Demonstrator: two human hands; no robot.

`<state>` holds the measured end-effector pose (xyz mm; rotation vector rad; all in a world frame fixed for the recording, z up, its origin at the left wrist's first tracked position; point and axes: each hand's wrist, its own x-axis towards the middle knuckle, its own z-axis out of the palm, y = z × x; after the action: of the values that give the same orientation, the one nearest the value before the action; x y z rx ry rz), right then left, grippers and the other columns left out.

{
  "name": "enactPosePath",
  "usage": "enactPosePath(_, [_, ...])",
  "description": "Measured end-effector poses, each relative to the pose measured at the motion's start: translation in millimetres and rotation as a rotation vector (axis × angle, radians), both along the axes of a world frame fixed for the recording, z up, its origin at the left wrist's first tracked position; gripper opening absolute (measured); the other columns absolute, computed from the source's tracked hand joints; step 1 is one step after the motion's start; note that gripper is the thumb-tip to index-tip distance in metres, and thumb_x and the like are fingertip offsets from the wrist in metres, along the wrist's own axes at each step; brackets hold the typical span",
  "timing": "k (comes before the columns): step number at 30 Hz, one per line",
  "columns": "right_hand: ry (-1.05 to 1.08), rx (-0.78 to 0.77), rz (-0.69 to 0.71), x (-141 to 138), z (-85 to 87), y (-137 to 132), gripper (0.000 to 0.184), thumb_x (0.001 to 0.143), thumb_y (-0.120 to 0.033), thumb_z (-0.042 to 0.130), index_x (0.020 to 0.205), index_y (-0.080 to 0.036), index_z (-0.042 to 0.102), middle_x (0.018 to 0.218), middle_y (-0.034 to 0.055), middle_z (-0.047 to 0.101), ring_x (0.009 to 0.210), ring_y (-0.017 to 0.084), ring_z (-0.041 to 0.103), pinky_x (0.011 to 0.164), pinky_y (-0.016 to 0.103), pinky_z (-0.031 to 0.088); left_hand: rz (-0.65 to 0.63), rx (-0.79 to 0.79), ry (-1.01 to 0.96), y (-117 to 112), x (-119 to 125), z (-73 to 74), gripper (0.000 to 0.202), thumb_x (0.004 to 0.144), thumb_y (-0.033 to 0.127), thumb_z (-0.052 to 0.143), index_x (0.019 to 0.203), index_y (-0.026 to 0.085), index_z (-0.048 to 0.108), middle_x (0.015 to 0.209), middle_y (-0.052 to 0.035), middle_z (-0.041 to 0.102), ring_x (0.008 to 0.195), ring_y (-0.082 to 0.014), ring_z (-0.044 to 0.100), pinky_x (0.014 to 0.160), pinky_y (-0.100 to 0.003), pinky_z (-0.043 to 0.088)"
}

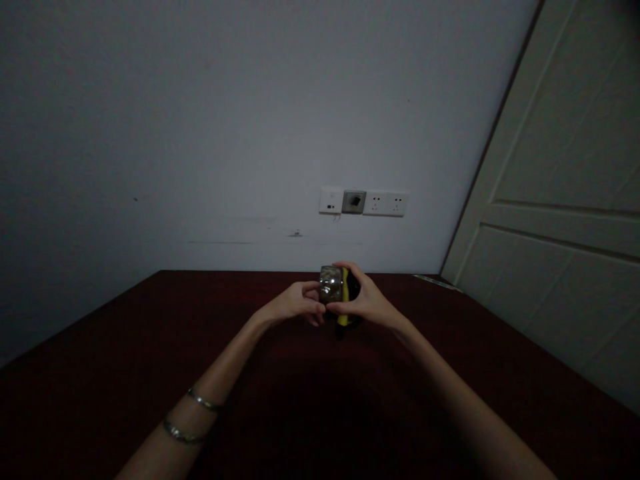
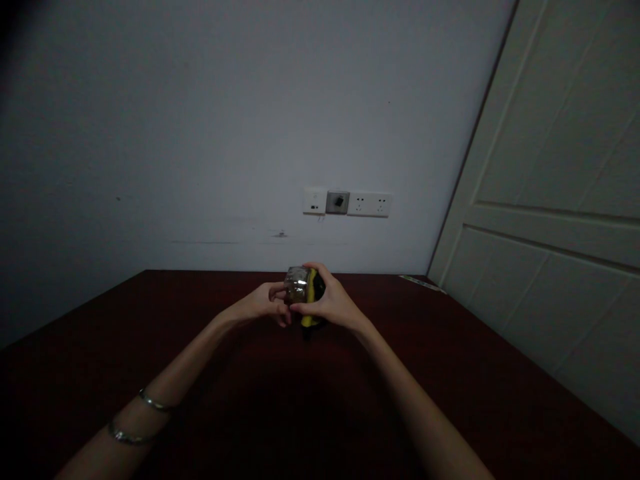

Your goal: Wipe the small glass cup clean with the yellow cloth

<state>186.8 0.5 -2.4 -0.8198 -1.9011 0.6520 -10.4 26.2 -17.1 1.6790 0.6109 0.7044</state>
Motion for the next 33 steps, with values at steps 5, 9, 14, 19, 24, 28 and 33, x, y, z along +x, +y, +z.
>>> enactPosePath(5, [0.246,-0.255,0.032,-2.6,-1.6,7.7,0.064,0.052,-0.030,0.080,0.109,-0.020,0.052,0.098,0.0043,0.066,0.087,0.019,0.063,0.085,0.038,0.049,0.261,0.321,0.031,1.2,-2.4,2.3,0.097,0.050,0.027,0.082,0.134,0.018,0.034,0.103,-0.0103,0.056,0.070,-0.0141,0.059,0.064,-0.033,0.051])
enactPosePath(9, [0.336,-0.414,0.095,-9.6,-1.8,5.4,0.056,0.054,-0.029,0.079,0.105,-0.017,0.057,0.094,0.0049,0.067,0.082,0.018,0.064,0.080,0.034,0.051,0.319,0.526,0.071,-2.0,0.4,2.5,0.104,0.048,0.030,0.083,0.137,0.019,0.030,0.125,-0.0169,0.046,0.099,-0.0260,0.055,0.087,-0.048,0.045])
enactPosePath(14, [0.333,-0.441,0.103,-15.4,-0.9,0.8,0.047,0.055,-0.030,0.079,0.097,-0.016,0.061,0.090,0.0052,0.068,0.077,0.017,0.065,0.071,0.031,0.054,0.349,0.605,0.073,-3.6,6.0,1.1,0.081,0.050,0.030,0.081,0.123,0.017,0.047,0.119,-0.0123,0.053,0.112,-0.0296,0.048,0.098,-0.051,0.035])
enactPosePath(19, [0.301,-0.390,0.097,-14.4,-4.0,4.9,0.055,0.057,-0.033,0.078,0.106,-0.018,0.060,0.096,0.0058,0.068,0.086,0.020,0.065,0.077,0.035,0.054,0.386,0.600,0.057,-4.6,7.5,0.8,0.071,0.052,0.029,0.080,0.115,0.017,0.052,0.113,-0.0100,0.056,0.106,-0.0274,0.053,0.092,-0.046,0.041])
enactPosePath(24, [0.359,-0.328,-0.038,-15.5,-10.3,14.3,0.068,0.068,-0.044,0.069,0.128,-0.020,0.047,0.112,0.0092,0.064,0.099,0.021,0.063,0.090,0.039,0.049,0.492,0.644,0.046,-3.3,9.4,-4.7,0.071,0.055,0.030,0.078,0.118,0.017,0.049,0.116,-0.0109,0.053,0.106,-0.0261,0.052,0.091,-0.042,0.043])
enactPosePath(28, [0.383,-0.245,-0.114,-21.4,-11.6,17.1,0.077,0.069,-0.049,0.066,0.134,-0.018,0.040,0.120,0.0097,0.060,0.109,0.022,0.058,0.099,0.041,0.042,0.535,0.694,0.002,-4.0,12.2,-6.0,0.070,0.057,0.026,0.076,0.119,0.015,0.046,0.118,-0.0119,0.051,0.111,-0.0255,0.050,0.097,-0.042,0.040])
enactPosePath(33, [0.418,-0.129,-0.140,-28.0,-12.9,13.9,0.066,0.074,-0.049,0.061,0.131,-0.019,0.046,0.129,0.0092,0.055,0.119,0.023,0.051,0.105,0.042,0.036,0.527,0.670,-0.020,-6.0,14.0,-5.0,0.070,0.057,0.024,0.076,0.119,0.016,0.044,0.119,-0.0116,0.050,0.110,-0.0249,0.051,0.095,-0.041,0.042])
